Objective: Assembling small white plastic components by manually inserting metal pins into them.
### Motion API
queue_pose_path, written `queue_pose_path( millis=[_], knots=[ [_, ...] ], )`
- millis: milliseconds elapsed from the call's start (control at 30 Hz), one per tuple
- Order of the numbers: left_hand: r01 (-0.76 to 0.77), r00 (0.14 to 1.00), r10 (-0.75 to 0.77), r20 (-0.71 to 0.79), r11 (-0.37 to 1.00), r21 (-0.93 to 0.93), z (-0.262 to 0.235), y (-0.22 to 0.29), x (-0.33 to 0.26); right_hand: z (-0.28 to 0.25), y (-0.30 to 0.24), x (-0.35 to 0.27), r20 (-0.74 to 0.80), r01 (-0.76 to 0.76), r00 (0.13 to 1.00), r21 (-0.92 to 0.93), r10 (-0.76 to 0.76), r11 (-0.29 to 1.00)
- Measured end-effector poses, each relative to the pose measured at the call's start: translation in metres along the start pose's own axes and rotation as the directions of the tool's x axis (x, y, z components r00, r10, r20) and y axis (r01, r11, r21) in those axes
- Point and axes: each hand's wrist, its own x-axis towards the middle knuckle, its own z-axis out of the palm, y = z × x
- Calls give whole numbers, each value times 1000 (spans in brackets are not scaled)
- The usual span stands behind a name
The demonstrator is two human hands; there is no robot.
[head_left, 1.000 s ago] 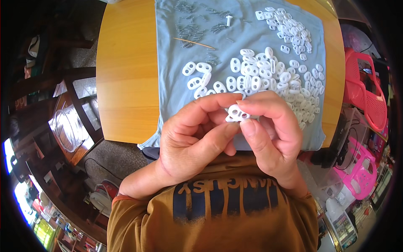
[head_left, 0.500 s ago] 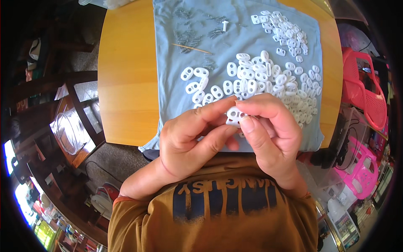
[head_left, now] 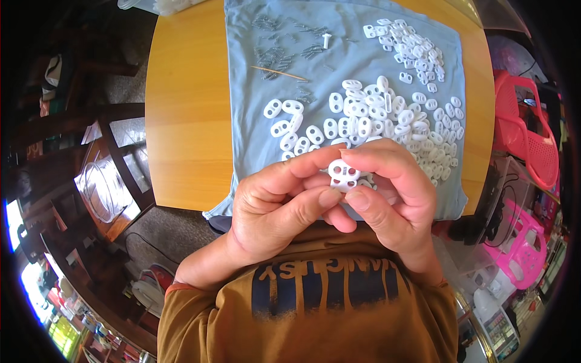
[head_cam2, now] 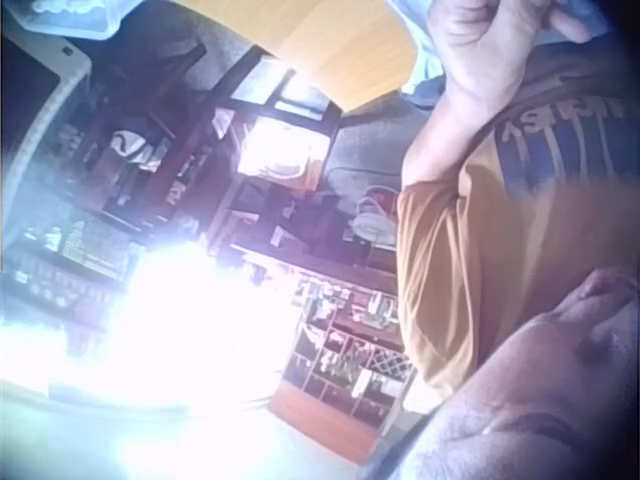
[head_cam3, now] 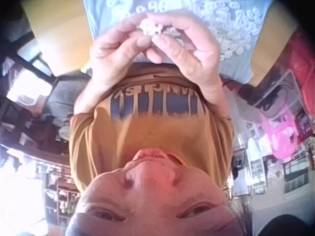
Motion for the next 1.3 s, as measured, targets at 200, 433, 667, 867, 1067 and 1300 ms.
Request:
queue_pose_path(
  millis=[200,433,667,867,1067,1300],
  knots=[
    [-5,1000,6,20,998,-56,4,0,1,-3,-3,2,32,46,999,-72,-44,996],
    [-47,988,49,147,999,-13,0,-2,0,-6,-1,2,77,235,972,-269,-223,934],
    [-83,984,80,161,997,10,3,2,-2,-3,-2,3,90,333,943,-209,-321,920],
    [11,997,-10,82,1000,-23,6,5,-5,-9,-3,4,136,269,961,-231,-242,935],
    [-32,994,15,104,987,159,4,8,-5,-10,-5,3,123,246,967,-218,-224,944],
    [59,996,-61,65,998,36,8,10,-5,-10,-10,7,164,281,955,-232,-247,931]
  ],
)
